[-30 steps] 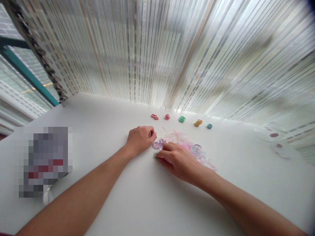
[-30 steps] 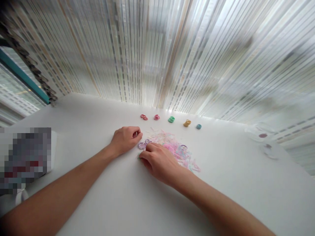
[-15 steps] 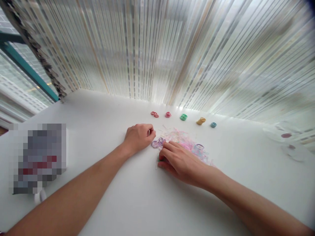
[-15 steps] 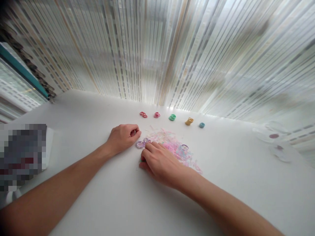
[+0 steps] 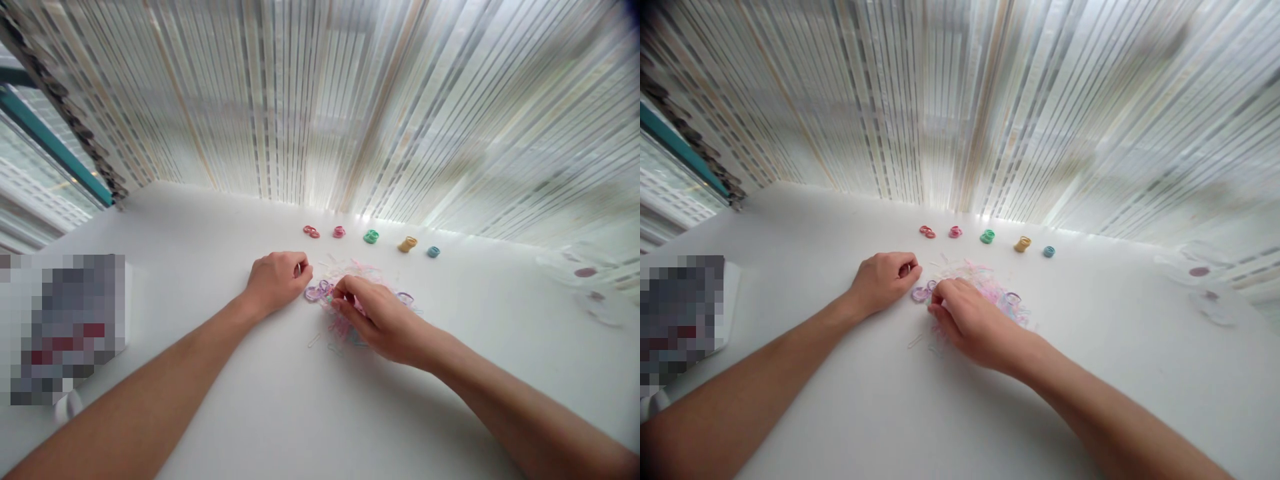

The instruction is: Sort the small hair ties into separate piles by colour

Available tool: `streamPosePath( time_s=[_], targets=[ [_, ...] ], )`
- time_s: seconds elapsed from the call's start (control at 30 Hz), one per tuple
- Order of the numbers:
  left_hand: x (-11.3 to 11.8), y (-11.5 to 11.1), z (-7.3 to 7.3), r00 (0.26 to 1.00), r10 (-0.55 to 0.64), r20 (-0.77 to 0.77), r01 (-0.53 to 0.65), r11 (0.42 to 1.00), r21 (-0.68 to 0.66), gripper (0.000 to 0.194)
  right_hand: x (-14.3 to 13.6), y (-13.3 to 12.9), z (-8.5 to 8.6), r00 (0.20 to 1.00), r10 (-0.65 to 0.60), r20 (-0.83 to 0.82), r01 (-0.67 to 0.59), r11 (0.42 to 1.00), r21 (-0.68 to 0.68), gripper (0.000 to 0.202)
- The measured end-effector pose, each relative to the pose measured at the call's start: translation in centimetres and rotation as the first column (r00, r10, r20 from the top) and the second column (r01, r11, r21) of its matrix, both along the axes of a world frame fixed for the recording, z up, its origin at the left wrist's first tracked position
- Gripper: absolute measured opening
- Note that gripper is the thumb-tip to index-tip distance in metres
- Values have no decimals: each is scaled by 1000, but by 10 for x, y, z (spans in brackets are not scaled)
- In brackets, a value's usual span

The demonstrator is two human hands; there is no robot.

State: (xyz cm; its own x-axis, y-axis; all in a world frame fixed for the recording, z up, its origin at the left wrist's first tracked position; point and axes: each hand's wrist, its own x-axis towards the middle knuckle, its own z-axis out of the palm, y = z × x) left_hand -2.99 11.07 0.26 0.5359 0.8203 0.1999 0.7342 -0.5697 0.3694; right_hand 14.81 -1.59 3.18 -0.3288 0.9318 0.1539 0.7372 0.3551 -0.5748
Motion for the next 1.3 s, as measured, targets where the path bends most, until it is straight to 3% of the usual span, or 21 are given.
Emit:
streamPosePath(
  time_s=[0.1, 0.2, 0.3, 0.6, 0.8, 1.07, 1.3],
  targets=[
    [0, 0, 0, 1000, -5, 9, 5, 1000, 0, 27, 7, 5, 0, 975, -135, -178, 117, 987, -109, 14],
    [-1, -1, 0, 1000, -5, 9, 5, 1000, -4, 27, 15, 11, -3, 904, -229, -362, 132, 953, -271, 16],
    [-1, 0, 1, 1000, -4, -1, 4, 1000, -10, 28, 23, 16, -7, 868, -304, -392, 150, 914, -376, 16],
    [-1, 0, 1, 1000, -1, -9, 1, 1000, -5, 27, 33, 15, 10, 909, -298, -291, 189, 918, -349, 11],
    [0, 1, 1, 1000, 2, -7, -2, 1000, -12, 26, 39, 15, 15, 940, -300, -161, 262, 940, -219, 12],
    [-1, 1, 3, 1000, -1, -21, 0, 1000, -9, 26, 42, 17, 13, 850, -423, -314, 303, 880, -365, 18],
    [-1, 2, 3, 999, 1, -36, -1, 1000, -10, 27, 47, 19, 14, 838, -434, -331, 325, 884, -336, 20]
  ],
)
